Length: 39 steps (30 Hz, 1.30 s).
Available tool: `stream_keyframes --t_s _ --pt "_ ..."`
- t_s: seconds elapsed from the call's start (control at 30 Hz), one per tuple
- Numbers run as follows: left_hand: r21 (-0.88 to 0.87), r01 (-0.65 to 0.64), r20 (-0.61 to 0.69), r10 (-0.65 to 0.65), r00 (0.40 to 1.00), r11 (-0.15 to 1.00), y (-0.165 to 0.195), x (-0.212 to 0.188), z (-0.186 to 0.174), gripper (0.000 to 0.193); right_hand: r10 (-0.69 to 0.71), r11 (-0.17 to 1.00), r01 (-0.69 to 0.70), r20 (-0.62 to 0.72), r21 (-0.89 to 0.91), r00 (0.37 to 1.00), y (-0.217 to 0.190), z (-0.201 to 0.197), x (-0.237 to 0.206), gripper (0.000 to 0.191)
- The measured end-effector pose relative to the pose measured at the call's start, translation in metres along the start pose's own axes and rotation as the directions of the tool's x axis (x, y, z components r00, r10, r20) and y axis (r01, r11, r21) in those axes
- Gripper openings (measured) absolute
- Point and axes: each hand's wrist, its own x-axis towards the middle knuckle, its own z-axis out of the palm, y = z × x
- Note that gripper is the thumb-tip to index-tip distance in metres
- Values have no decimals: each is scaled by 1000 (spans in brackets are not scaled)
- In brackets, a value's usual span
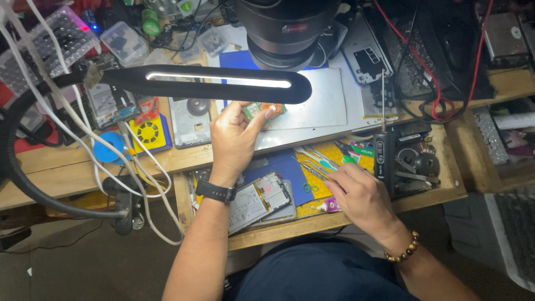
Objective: The person holds a small green circuit board under a microscope and uses a pen-like tool to apply a substance to specific points on the board. They then use a small brush to spread the substance and wipe the board with a cloth.
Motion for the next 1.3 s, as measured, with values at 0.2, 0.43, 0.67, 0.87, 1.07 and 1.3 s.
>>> stream_keyframes --t_s 0.2,0.43,0.67,0.87,1.07,1.3 --pt "82 125 -28 -123 992 989 4 0 -4 27 -17 1000 18 -31 21 999 -5 3 -1 16" --pt "-231 135 39 -129 991 964 0 2 -11 25 -21 999 22 -53 24 998 -9 3 -5 17" --pt "-305 176 49 -169 984 936 -1 2 -18 24 -10 1000 10 -37 7 999 -16 1 -4 17" --pt "-228 87 61 -75 995 970 -15 0 -10 25 60 993 -54 -58 105 996 7 9 -7 14" --pt "-44 85 27 -84 996 995 -7 -2 -6 24 95 995 -83 -219 63 971 20 -4 -4 14" --pt "-48 59 35 -58 998 997 -6 1 0 22 7 998 3 -142 70 990 22 -3 5 15"
